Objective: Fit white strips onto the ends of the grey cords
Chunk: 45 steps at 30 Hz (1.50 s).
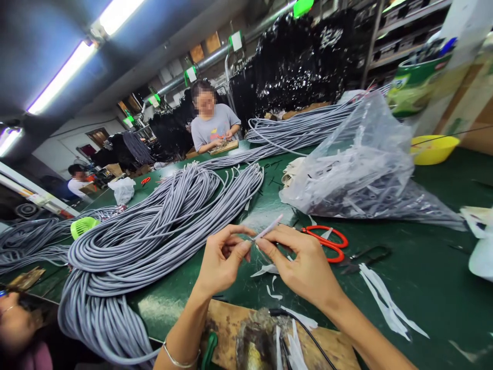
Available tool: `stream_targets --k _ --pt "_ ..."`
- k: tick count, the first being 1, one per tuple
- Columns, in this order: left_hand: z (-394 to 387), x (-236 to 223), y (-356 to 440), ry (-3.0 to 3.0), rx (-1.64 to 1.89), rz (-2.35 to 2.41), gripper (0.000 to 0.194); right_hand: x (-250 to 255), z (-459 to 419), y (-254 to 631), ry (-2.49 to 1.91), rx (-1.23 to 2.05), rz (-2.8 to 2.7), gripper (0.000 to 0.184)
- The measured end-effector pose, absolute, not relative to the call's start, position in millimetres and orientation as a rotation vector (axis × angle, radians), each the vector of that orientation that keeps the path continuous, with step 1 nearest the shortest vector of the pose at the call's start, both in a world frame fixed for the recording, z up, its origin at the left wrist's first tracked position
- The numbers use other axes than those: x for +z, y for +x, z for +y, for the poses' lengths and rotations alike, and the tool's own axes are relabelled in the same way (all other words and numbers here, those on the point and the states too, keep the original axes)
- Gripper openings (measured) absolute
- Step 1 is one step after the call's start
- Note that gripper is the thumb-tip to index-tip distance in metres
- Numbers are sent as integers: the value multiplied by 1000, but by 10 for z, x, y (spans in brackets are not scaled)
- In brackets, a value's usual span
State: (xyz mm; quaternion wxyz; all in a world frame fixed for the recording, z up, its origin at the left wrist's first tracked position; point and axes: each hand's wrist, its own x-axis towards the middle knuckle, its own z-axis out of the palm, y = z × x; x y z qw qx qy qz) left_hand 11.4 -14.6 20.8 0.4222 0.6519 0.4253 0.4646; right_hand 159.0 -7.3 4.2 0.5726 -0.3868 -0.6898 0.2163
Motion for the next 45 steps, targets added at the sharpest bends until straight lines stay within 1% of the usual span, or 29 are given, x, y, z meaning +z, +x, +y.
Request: stream_targets --k 5,12,17,18,20,23,25,26,29,34,39,42,45 --pt "-136 184 109 1603 1151 1044 24 107 -94 1639 -872 678 -1634 52" --pt "-138 123 155 1643 1200 1122 15 48 -61 1653 -878 866 -1432 52" --pt "-81 54 177 1539 1265 1182 22 47 -78 1660 -745 1041 -1199 49" --pt "-65 47 175 1516 1286 1200 23 59 -79 1672 -701 1046 -1130 49" --pt "-36 39 173 1459 1326 1217 25 71 -74 1685 -706 940 -993 47" --pt "-18 30 196 1351 1347 1215 27 26 -57 1644 -998 697 -986 44" --pt "-25 18 231 1316 1363 1221 28 -29 -47 1582 -1167 630 -1116 54" --pt "-32 10 251 1316 1368 1219 29 -55 -45 1549 -1196 648 -1206 55" --pt "-57 -19 296 1320 1343 1204 30 -102 -51 1482 -1160 708 -1436 40" --pt "-66 -63 298 1243 1285 1181 36 -117 -93 1481 -1140 604 -1509 37" --pt "-14 -25 296 1028 1315 983 46 -124 -75 1498 -1103 769 -1493 38" --pt "15 31 293 842 1317 911 42 -110 -51 1500 -1086 818 -1455 37" --pt "29 82 264 694 1335 891 33 -104 -47 1507 -1096 815 -1453 39"
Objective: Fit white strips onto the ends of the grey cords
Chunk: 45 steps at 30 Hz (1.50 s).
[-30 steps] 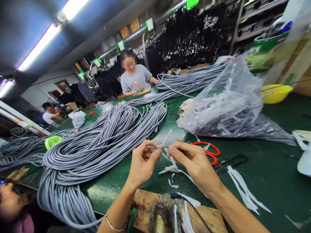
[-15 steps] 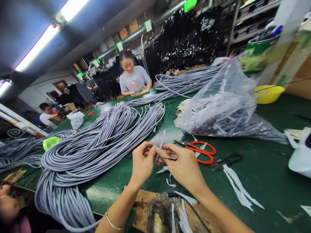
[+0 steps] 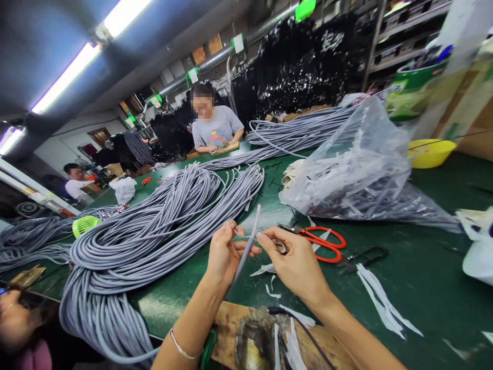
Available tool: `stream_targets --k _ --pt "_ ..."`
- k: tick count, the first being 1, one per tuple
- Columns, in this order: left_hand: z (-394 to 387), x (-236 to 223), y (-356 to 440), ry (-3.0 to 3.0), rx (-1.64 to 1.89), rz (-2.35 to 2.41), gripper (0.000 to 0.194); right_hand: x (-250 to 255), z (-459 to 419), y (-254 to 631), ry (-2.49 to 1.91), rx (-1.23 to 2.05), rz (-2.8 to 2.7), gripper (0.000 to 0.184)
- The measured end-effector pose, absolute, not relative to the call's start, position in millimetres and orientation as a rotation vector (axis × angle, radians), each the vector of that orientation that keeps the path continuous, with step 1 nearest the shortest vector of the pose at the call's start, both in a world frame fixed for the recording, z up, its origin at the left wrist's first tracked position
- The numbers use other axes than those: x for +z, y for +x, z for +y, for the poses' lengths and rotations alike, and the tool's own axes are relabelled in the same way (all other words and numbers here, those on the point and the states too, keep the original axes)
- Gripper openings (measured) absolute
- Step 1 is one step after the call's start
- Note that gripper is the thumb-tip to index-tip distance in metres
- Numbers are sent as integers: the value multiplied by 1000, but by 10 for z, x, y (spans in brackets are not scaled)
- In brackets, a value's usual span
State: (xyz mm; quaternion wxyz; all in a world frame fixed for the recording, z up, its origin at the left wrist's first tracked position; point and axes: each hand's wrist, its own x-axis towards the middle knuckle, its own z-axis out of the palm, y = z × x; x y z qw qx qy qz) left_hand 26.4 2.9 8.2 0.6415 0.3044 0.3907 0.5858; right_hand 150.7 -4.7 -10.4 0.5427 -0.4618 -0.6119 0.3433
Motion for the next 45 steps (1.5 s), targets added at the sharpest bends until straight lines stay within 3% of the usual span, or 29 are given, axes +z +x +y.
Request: stream_targets --k 5,16,22,26,31,36,45 --pt "56 155 214 583 1373 967 26 -136 -52 1514 -1132 806 -1452 40" --pt "35 226 125 760 1129 886 55 -84 -29 1577 -1131 717 -1515 40" --pt "2 281 64 915 1139 919 41 -24 27 1708 -1247 426 -1515 32" --pt "-41 326 55 1010 1216 927 36 61 3 1831 -1380 269 -1192 29" --pt "-50 256 43 1155 1115 1047 61 43 -142 1704 -1133 314 -1233 23" --pt "-31 180 -46 1285 780 1095 33 -35 -172 1539 -1057 351 -1427 27" --pt "-96 100 146 1578 1266 1491 16 -129 -182 1457 -980 -17 -1607 31"
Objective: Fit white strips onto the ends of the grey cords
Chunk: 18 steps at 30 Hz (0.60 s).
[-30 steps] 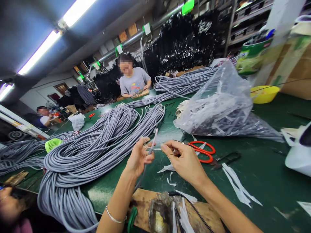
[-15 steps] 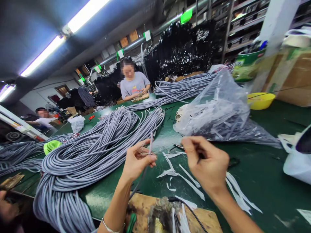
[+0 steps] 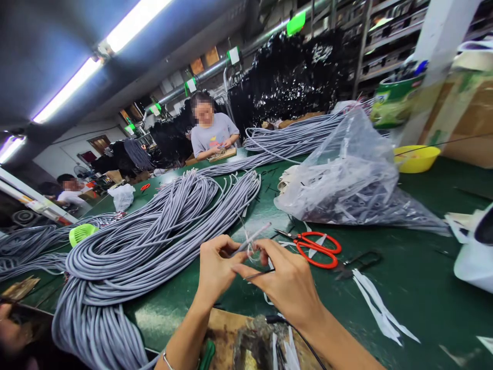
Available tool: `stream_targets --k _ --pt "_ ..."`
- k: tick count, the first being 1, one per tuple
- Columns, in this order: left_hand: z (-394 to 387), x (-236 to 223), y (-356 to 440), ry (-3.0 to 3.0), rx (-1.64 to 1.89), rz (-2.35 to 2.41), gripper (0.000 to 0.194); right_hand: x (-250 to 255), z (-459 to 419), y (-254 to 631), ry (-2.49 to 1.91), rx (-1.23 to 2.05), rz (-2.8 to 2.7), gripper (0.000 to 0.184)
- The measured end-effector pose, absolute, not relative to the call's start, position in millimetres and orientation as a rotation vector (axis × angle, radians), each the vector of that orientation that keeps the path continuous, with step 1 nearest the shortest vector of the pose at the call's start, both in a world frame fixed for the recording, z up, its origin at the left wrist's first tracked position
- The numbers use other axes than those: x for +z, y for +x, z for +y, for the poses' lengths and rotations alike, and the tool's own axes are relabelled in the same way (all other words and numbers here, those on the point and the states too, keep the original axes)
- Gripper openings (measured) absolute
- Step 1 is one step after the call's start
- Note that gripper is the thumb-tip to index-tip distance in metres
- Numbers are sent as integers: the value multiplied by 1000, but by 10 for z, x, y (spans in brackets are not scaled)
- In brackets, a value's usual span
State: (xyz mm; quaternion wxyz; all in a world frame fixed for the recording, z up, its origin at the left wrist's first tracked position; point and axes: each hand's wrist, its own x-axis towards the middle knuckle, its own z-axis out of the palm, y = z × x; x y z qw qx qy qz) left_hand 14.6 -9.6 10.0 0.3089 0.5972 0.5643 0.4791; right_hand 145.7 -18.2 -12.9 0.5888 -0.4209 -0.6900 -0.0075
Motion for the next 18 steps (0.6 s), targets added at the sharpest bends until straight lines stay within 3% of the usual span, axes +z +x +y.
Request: stream_targets --k 7,12,14,18 --pt "-131 83 146 1756 1369 1517 19 -196 -193 1412 -1043 -218 -1596 21" --pt "-62 69 140 1599 1375 1462 13 -125 -265 1381 -762 -348 -1649 18" --pt "-39 72 144 1515 1374 1426 2 -123 -283 1367 -672 -356 -1654 19" --pt "-35 64 156 1473 1325 1337 37 -224 -287 1357 -641 -282 -1681 21"
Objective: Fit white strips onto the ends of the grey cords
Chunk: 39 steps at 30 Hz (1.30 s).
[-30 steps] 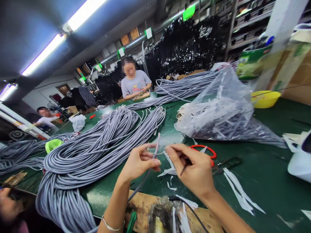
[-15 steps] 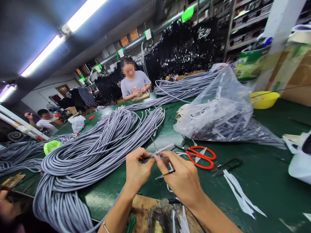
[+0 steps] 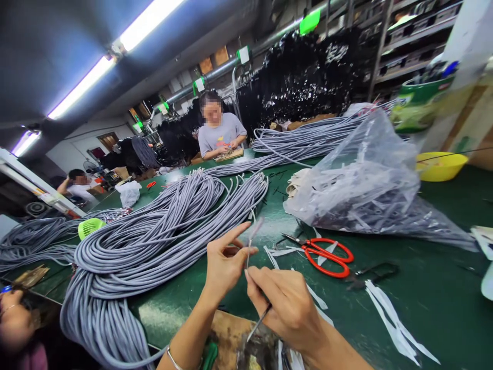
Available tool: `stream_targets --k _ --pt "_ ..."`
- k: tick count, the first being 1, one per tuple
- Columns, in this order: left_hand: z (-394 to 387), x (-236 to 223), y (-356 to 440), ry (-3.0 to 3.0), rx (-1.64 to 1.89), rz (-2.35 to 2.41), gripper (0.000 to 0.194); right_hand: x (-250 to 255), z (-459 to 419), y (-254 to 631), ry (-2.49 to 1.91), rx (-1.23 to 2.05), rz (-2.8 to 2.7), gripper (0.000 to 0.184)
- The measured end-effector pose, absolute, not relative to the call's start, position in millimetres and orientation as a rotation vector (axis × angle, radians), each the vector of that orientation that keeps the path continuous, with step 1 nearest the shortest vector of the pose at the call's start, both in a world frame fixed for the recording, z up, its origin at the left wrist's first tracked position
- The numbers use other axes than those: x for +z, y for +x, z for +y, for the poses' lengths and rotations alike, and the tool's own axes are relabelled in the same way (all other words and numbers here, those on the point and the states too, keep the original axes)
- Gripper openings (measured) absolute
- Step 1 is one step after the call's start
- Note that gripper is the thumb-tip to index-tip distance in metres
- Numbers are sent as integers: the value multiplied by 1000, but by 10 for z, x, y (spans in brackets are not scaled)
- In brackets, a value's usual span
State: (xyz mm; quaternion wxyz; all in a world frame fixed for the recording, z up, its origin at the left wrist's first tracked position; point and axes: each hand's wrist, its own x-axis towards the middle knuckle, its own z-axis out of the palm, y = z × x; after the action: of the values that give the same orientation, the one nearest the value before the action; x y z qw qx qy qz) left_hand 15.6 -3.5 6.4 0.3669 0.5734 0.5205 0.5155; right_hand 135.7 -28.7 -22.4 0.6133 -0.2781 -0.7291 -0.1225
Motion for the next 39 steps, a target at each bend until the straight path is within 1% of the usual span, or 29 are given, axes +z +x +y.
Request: stream_targets --k 1,3,6,9,11,13,14,15,17,19,21,23,26,29,32,34,37,39 --pt "-36 56 158 1485 1320 1306 37 -262 -287 1355 -651 -251 -1696 21" --pt "-30 32 162 1526 1336 1247 30 -328 -298 1348 -665 -190 -1720 19" --pt "3 6 162 1537 1376 1238 24 -360 -350 1330 -550 -129 -1765 18" --pt "32 12 146 1492 1409 1263 33 -307 -405 1324 -444 -99 -1784 20" --pt "29 20 130 1515 1384 1217 39 -259 -396 1340 -560 -130 -1691 20" --pt "8 18 116 1562 1344 1156 42 -223 -338 1371 -772 -127 -1528 13" --pt "-5 13 113 1574 1330 1133 43 -210 -297 1391 -880 -56 -1467 10" --pt "-18 7 113 1575 1317 1112 44 -198 -254 1412 -966 66 -1430 13" --pt "-42 -1 123 1560 1275 1069 50 -167 -180 1453 -1044 390 -1404 31" --pt "-63 6 139 1569 1205 1036 58 -119 -138 1490 -1035 657 -1378 43" --pt "-82 27 156 1596 1110 1019 63 -61 -128 1520 -1006 773 -1310 45" --pt "-96 50 172 1604 1031 1017 63 -12 -134 1541 -1000 815 -1250 44" --pt "-100 59 194 1543 1015 991 64 15 -136 1549 -1011 793 -1229 42" --pt "-90 37 219 1514 1141 984 65 4 -129 1537 -1027 697 -1307 42" --pt "-82 23 234 1499 1338 1054 53 1 -135 1523 -1057 510 -1372 43" --pt "-84 30 234 1452 1436 1117 45 8 -156 1515 -1054 336 -1403 40" --pt "-99 48 222 1424 1496 1185 40 17 -203 1496 -1015 99 -1472 38" --pt "-115 52 216 1455 1511 1204 39 14 -231 1478 -992 6 -1513 38"
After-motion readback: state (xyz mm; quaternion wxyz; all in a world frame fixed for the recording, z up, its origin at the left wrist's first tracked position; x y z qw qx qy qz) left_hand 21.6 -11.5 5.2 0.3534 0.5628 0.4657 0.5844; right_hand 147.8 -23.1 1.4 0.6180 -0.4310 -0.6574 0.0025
